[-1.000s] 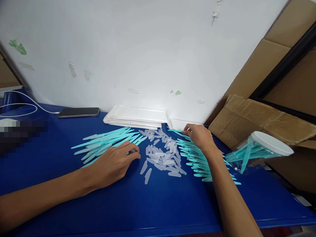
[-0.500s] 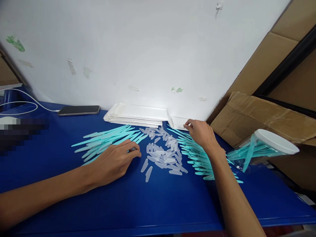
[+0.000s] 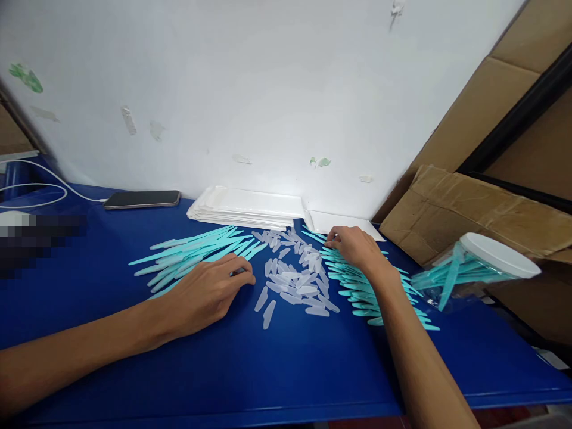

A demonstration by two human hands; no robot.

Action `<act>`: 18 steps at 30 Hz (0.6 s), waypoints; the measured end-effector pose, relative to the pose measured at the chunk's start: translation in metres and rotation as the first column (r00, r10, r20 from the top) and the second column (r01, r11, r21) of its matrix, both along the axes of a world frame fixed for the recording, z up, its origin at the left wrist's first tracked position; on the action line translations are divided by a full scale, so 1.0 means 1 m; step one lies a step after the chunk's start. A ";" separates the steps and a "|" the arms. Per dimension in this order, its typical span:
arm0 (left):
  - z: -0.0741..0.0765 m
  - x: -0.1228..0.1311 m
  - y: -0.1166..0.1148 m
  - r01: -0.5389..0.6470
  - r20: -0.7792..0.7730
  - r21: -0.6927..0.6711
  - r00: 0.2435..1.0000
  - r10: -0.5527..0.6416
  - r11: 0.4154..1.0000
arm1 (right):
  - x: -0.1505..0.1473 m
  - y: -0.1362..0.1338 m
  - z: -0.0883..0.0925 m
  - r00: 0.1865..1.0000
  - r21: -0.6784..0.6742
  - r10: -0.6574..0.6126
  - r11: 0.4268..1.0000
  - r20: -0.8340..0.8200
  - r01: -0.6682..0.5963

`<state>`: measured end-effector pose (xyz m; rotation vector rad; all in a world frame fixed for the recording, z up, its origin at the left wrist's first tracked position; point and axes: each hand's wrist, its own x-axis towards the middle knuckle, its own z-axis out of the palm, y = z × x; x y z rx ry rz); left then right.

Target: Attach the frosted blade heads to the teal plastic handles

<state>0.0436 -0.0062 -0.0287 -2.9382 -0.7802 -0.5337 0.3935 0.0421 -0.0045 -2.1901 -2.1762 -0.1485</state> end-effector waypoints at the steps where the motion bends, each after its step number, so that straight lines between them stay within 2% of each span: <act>1: 0.000 0.000 0.000 -0.001 -0.002 -0.002 1.000 0.001 1.000 | 0.000 0.000 0.000 1.000 -0.002 -0.001 1.000 0.003 0.001; 12: 0.001 0.001 0.000 -0.007 -0.004 -0.024 1.000 0.007 1.000 | 0.000 -0.002 -0.001 0.998 -0.007 -0.036 0.999 0.045 0.036; 18: 0.002 0.000 0.000 -0.004 -0.009 -0.011 1.000 0.004 1.000 | 0.000 -0.007 0.004 0.996 0.047 -0.056 0.998 0.074 0.053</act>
